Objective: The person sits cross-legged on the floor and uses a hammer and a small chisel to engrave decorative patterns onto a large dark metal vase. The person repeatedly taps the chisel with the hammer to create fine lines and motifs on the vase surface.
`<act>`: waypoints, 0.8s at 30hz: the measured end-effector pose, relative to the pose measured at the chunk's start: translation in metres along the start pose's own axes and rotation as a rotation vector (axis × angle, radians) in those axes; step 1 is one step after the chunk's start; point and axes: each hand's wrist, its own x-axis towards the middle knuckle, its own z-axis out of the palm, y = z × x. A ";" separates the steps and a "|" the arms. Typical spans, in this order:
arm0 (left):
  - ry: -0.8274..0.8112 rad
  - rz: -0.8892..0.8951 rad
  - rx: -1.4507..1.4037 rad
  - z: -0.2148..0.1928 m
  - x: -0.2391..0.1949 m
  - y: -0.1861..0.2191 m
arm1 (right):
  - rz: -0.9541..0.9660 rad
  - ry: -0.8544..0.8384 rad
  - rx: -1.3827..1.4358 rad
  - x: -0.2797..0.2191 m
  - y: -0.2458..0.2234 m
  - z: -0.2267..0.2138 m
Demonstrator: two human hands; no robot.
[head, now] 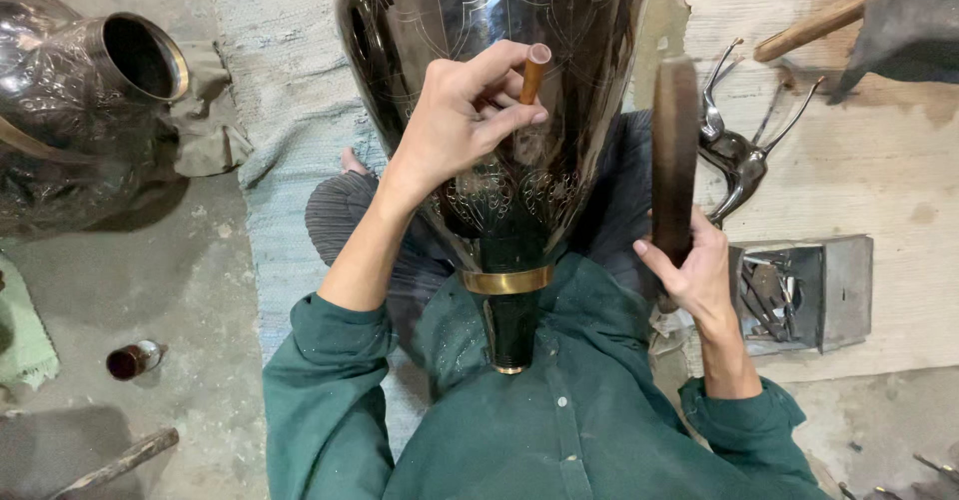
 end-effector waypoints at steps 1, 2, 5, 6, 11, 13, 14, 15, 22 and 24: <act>-0.011 0.013 0.024 -0.001 0.001 0.000 | -0.014 0.017 -0.040 0.004 -0.002 -0.003; -0.023 0.027 0.048 -0.003 0.003 -0.001 | -0.027 0.035 -0.080 0.007 -0.003 -0.004; -0.051 0.050 0.025 -0.006 0.004 -0.003 | 0.027 0.047 -0.258 0.015 -0.007 -0.004; -0.057 0.054 0.030 -0.006 0.005 -0.004 | 0.059 0.048 -0.326 0.017 -0.007 -0.003; -0.077 0.079 0.020 -0.007 0.004 -0.004 | 0.027 0.032 -0.414 0.028 -0.011 -0.005; -0.073 0.066 0.036 -0.006 0.005 -0.002 | -0.030 0.072 -0.431 0.036 -0.016 -0.012; -0.072 0.060 0.044 -0.006 0.005 -0.001 | -0.058 0.122 -0.404 0.039 -0.021 -0.018; -0.081 0.059 0.072 -0.006 0.005 -0.001 | -0.084 0.167 -0.377 0.040 -0.027 -0.021; -0.184 0.229 0.154 -0.009 0.021 -0.004 | -0.202 0.189 -0.563 0.049 -0.076 -0.047; -0.218 0.233 0.158 -0.010 0.024 -0.002 | -0.019 0.180 -0.328 0.049 -0.079 -0.045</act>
